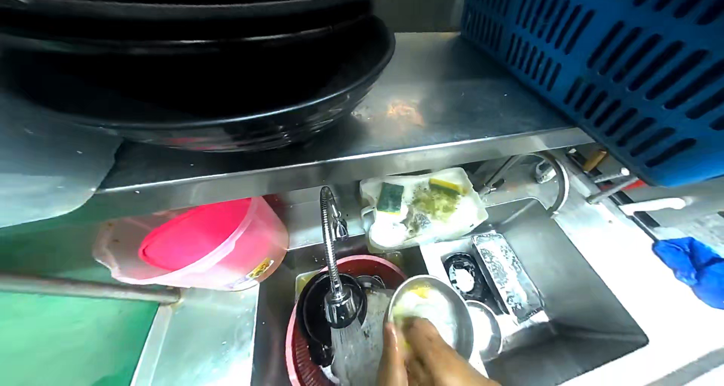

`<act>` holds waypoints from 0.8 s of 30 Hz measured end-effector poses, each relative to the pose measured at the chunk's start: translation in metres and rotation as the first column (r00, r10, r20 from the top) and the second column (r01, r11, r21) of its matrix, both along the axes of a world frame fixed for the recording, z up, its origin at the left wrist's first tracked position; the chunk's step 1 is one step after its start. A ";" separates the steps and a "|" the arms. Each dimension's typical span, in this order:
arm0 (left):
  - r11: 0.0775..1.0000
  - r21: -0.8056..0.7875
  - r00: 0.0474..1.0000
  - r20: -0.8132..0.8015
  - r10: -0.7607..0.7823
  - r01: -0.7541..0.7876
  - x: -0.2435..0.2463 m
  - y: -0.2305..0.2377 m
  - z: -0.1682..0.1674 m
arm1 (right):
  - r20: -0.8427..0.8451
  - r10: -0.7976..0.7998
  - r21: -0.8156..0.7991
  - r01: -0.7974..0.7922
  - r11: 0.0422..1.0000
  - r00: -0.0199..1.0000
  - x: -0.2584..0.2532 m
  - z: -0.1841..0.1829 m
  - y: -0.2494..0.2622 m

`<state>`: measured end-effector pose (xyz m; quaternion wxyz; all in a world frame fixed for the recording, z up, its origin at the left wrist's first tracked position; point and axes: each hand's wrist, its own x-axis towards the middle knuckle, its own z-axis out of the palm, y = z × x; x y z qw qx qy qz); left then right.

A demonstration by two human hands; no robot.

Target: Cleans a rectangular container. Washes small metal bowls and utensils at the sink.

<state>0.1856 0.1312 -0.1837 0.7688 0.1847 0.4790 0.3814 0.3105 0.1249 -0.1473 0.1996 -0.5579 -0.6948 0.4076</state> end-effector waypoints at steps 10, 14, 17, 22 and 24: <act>0.963 0.270 0.928 -0.359 0.099 0.001 -0.001 0.003 -0.010 | 0.637 -0.212 0.098 0.195 0.976 0.742 0.017 -0.042 0.034; 0.933 0.355 0.922 -0.338 0.187 -0.059 0.003 0.010 -0.019 | 0.302 -0.058 -0.169 0.114 0.979 0.952 -0.004 -0.022 0.010; 0.920 0.389 0.934 -0.306 0.184 -0.053 0.018 0.009 -0.010 | 0.031 -0.174 0.066 0.172 0.983 0.984 -0.009 -0.021 0.026; 0.860 0.510 0.908 -0.355 0.222 -0.011 0.016 0.010 0.000 | 0.347 -0.382 0.201 0.330 0.923 0.857 0.025 -0.033 0.047; 0.856 0.516 0.903 -0.346 0.255 -0.043 0.014 0.010 -0.001 | 0.318 -0.330 0.183 0.284 0.941 0.889 0.016 -0.030 0.029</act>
